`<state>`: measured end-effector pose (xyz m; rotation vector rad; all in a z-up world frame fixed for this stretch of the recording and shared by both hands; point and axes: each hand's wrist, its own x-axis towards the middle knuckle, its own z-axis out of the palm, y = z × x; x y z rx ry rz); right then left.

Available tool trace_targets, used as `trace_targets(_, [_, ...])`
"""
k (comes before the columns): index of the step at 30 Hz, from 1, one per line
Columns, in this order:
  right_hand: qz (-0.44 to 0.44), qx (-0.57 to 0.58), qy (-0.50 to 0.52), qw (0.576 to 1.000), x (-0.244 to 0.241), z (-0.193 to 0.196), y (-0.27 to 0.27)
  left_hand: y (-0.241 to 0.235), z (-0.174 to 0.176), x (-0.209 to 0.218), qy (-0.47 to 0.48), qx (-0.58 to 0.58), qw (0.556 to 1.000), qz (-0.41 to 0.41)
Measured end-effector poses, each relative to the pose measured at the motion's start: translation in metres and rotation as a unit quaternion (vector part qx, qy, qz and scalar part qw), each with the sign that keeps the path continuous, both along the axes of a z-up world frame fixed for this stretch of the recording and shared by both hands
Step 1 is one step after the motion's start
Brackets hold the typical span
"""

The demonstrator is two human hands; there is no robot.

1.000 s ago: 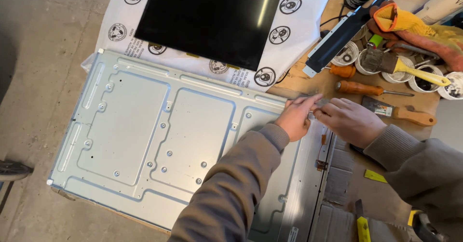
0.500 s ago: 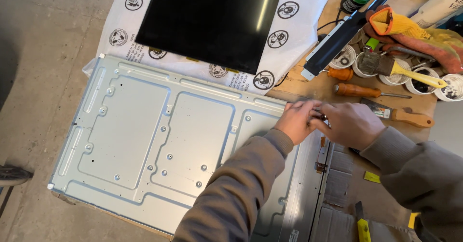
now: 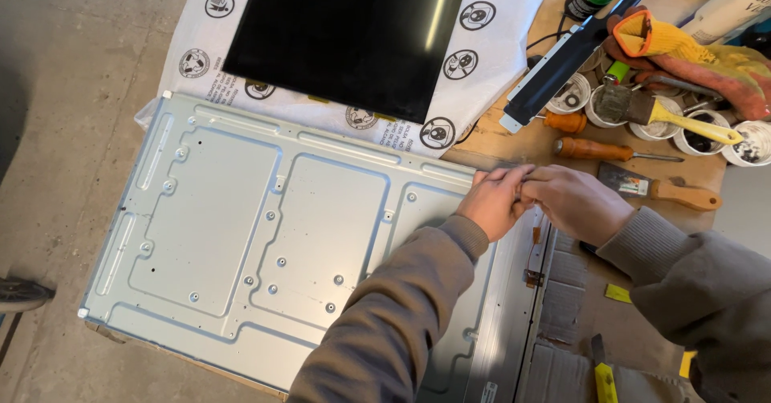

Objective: The person uses a screwdriver to remove screws from the back panel of a flat-screen TV. They then use a utility knife to carefully cut through adhesive tape securing a metal bracket and ribbon cables before detaching the bracket from the main chassis.

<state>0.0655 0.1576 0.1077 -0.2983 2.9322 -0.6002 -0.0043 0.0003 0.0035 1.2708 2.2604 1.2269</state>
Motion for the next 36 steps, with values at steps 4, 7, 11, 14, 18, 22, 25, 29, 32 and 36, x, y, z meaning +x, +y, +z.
trace_targets(4, [-0.037, 0.007, -0.029, 0.999, -0.004, 0.030, -0.022, 0.002, 0.001, 0.001, 0.000, 0.022, 1.000, 0.007])
trace_targets(7, [-0.128, 0.106, -0.139, 0.976, -0.008, 0.039, -0.032, 0.003, -0.002, 0.001, 0.014, 0.007, 1.000, 0.010])
trace_targets(11, [-0.120, 0.123, -0.157, 0.972, -0.003, 0.015, -0.017, 0.001, 0.002, -0.001, 0.021, 0.031, 0.999, 0.008])
trace_targets(14, [-0.072, 0.059, -0.082, 0.992, 0.000, 0.004, -0.009, 0.000, 0.000, 0.000, 0.022, 0.035, 0.999, 0.005])
trace_targets(18, [-0.042, -0.001, -0.012, 0.999, -0.001, 0.013, -0.011, 0.003, -0.007, 0.000, 0.016, 0.027, 0.999, 0.013])
trace_targets(22, [-0.107, 0.061, -0.080, 0.989, -0.004, 0.029, -0.020, 0.003, -0.008, 0.001, 0.011, 0.024, 1.000, 0.012])
trace_targets(25, [-0.139, 0.138, -0.155, 0.968, -0.001, 0.017, -0.013, 0.002, -0.005, 0.000, -0.014, 0.012, 1.000, 0.008])
trace_targets(29, [-0.064, 0.039, -0.056, 0.996, 0.000, 0.007, -0.007, -0.003, -0.006, -0.003, 0.003, 0.043, 0.999, -0.015])
trace_targets(32, [-0.035, -0.011, -0.019, 0.999, 0.000, 0.003, -0.004, -0.003, -0.005, -0.003, 0.004, 0.038, 0.999, -0.024])
trace_targets(36, [-0.034, -0.039, -0.009, 0.999, -0.001, 0.013, -0.010, -0.002, -0.008, -0.001, 0.014, 0.039, 0.999, -0.007])
